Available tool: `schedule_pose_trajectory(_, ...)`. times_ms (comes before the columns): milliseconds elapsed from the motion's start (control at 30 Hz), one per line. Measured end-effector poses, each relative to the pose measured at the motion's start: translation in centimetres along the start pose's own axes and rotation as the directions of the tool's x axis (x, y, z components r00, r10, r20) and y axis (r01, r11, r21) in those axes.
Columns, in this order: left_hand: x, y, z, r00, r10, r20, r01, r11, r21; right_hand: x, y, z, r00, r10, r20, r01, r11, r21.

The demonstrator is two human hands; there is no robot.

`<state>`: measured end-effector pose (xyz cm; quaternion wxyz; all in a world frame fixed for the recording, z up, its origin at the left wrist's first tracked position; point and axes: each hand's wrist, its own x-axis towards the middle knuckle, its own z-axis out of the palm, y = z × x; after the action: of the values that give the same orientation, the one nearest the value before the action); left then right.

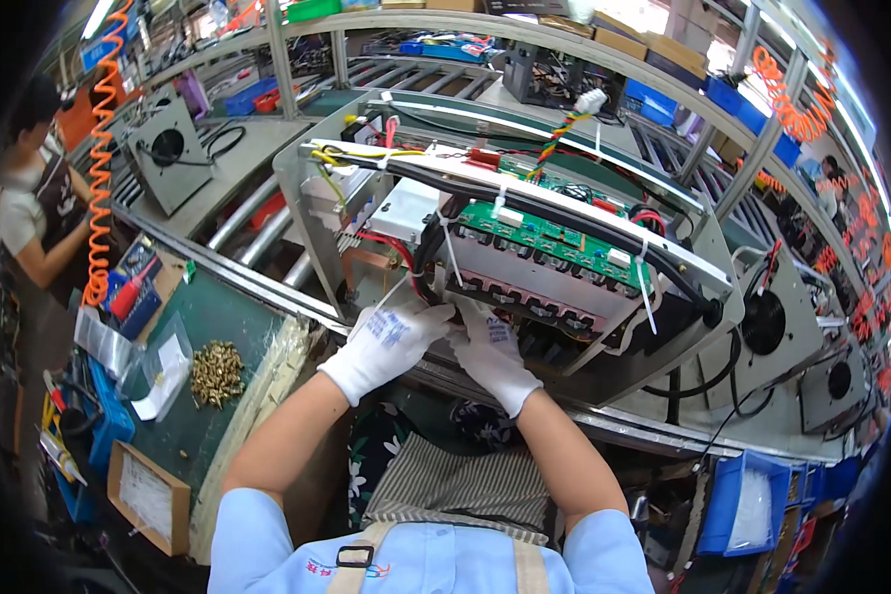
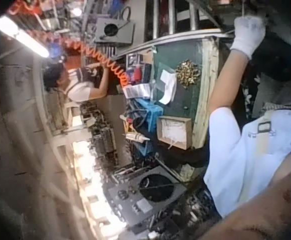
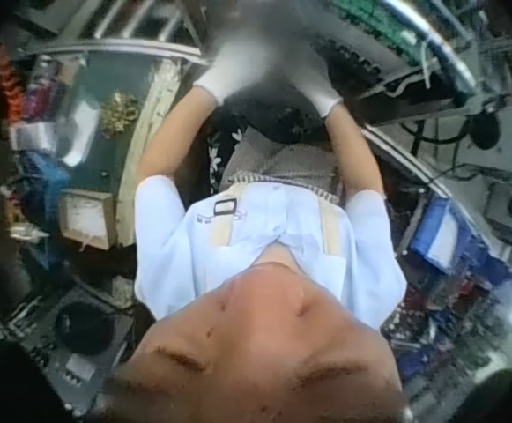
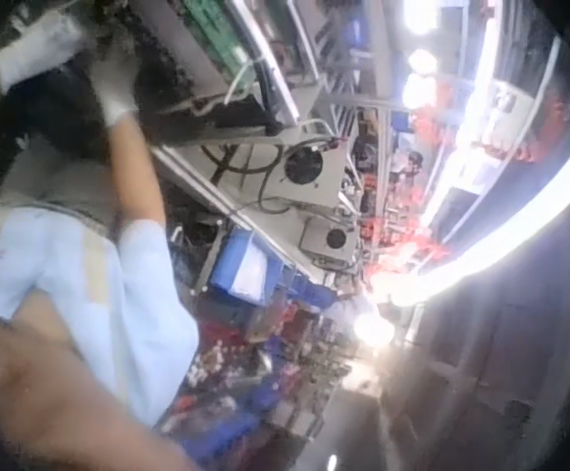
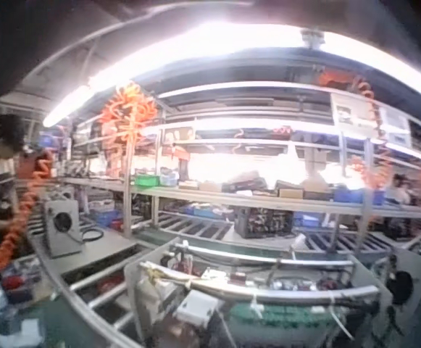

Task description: The person assembles an electronic device by connecting various wires to a circuit board and securing them with zip ties. They organize the wiring inside a metal chassis, route cables through the frame, and attach a power cord to the unit.

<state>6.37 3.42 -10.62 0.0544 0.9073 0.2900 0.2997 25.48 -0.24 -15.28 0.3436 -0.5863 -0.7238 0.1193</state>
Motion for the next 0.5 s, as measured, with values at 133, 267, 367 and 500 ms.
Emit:
schedule_pose_trajectory(133, 0.0, 0.7, -0.3, 0.981, -0.165, 0.102, 0.176, 0.979, -0.103, 0.0, -3.0, -3.9, 0.952, 0.234, 0.196, -0.184, 0.952, -0.246)
schedule_pose_trajectory(267, -1.7, -1.9, 2.0, 0.979, -0.175, -0.101, 0.17, 0.984, -0.062, -0.3, -2.5, -3.3, 0.997, 0.075, 0.035, -0.051, 0.889, -0.456)
schedule_pose_trajectory(367, -1.0, -0.8, 1.1, 0.916, -0.395, -0.062, 0.383, 0.911, -0.152, 0.5, -2.4, -3.3, 0.998, 0.045, 0.05, -0.022, 0.919, -0.395)
schedule_pose_trajectory(500, -2.0, -1.0, 2.1, 0.911, -0.4, -0.096, 0.374, 0.903, -0.209, -1.2, -2.7, -3.4, 0.987, 0.143, 0.075, -0.107, 0.928, -0.357)
